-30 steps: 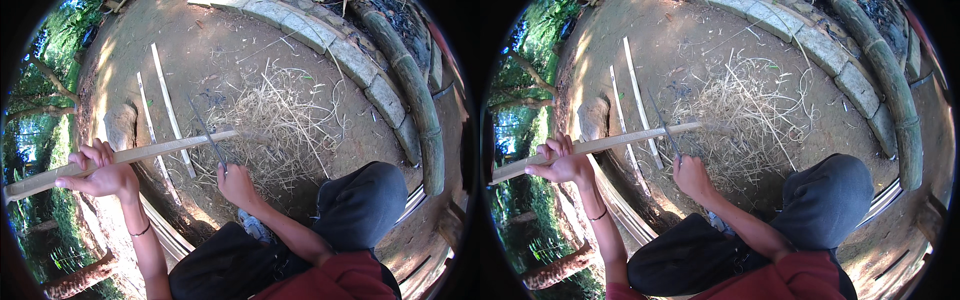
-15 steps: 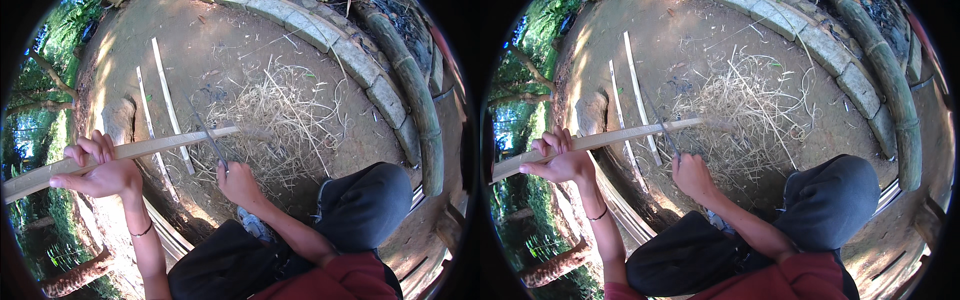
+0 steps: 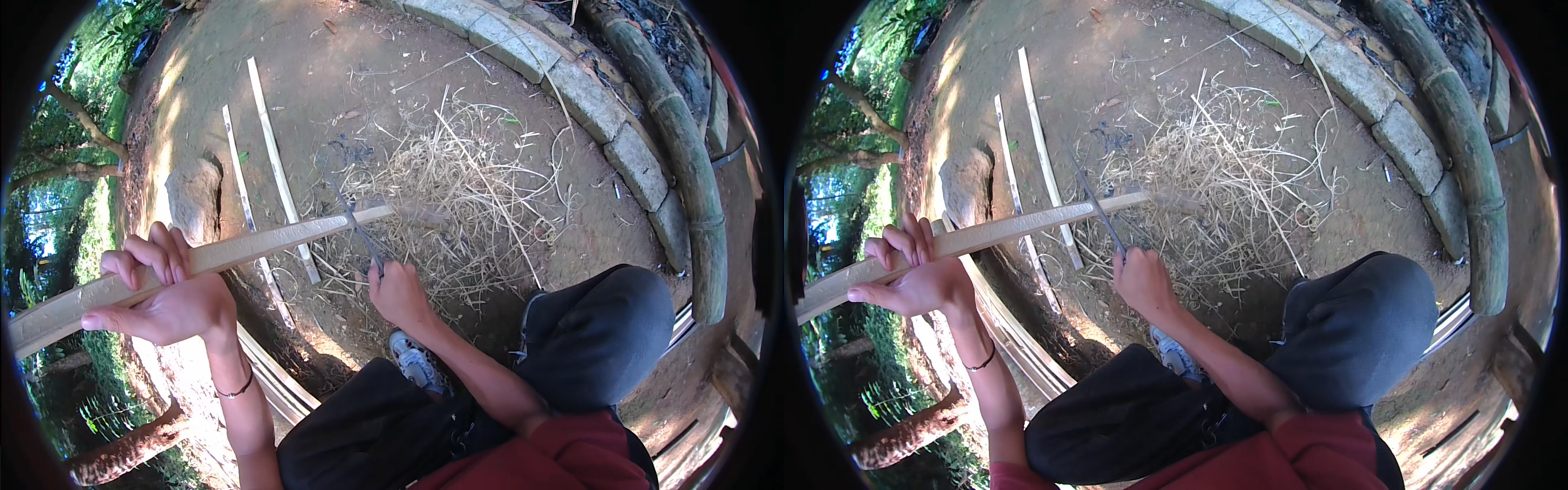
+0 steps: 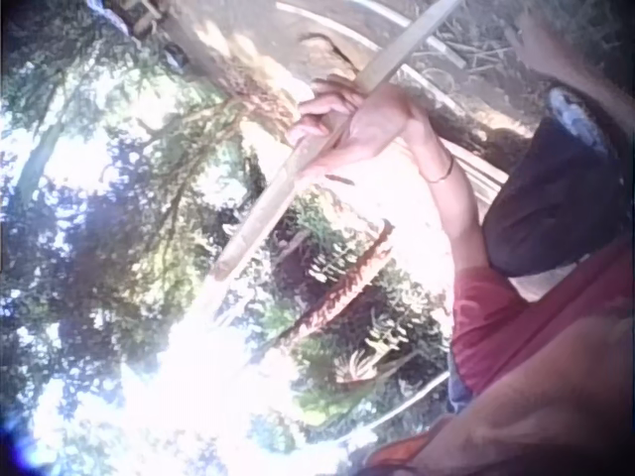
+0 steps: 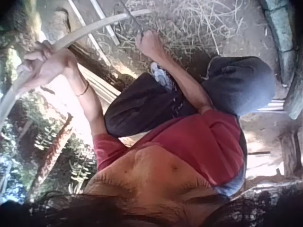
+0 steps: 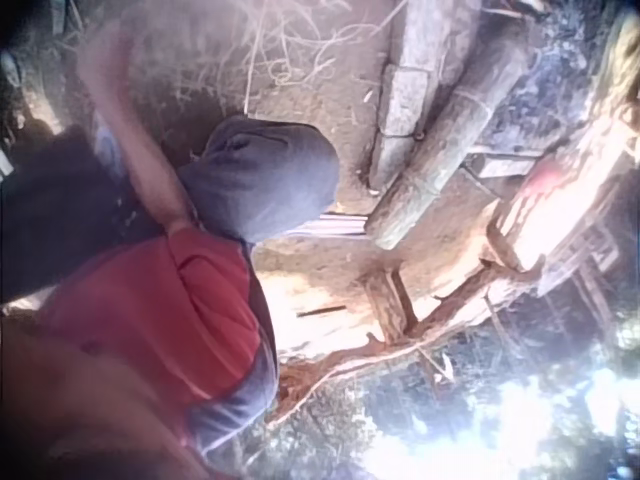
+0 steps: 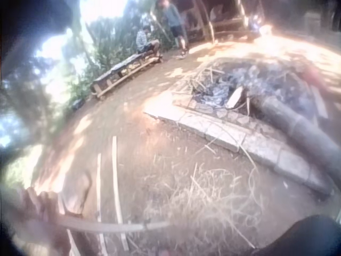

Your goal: The person shaves a piece of wood with a knife, repeatedly drawing the blade along the length of the wood to remove thin layers.

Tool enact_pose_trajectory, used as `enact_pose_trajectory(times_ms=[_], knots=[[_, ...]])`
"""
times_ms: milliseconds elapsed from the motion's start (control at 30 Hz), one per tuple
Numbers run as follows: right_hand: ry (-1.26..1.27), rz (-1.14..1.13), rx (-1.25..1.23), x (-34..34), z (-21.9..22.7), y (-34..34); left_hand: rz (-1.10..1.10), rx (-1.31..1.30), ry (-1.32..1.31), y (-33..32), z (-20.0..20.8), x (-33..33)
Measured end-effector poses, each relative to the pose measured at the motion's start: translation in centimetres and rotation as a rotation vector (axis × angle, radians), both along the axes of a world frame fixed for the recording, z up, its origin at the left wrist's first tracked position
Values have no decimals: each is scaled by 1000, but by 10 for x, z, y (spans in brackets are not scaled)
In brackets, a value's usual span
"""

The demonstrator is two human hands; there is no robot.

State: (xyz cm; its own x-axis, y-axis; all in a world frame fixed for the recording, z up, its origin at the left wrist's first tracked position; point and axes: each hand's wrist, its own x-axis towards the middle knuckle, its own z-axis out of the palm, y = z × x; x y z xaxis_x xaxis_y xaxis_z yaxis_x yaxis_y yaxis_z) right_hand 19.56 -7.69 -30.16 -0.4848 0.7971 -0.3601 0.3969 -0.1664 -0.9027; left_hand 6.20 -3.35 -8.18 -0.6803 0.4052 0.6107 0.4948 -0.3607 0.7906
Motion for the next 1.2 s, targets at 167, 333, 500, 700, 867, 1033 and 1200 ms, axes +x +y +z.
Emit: enact_pose_trajectory(times_ms=[167,333,500,700,867,1033,1200], knots=[[59,-1,28,-4,-11,0,66,5,-23,-1,-2,-15],[95,-11,108,-1,11,-10,40,38,-44,-10,0,-17],[-4,-69,0,4,-25,-9,-195,54,-39,-24,-5,-15],[71,-13,37,3,-4,-5,-331,69,-49,-30,-5,-19],[-14,-33,-74,0,-38,5,-246,55,-45,-24,-4,-3],[-37,-66,-27,0,-28,1,-242,66,-38,-23,-6,-6],[-14,-13,-78,-3,-49,5,-234,56,-28,-21,-4,0]])
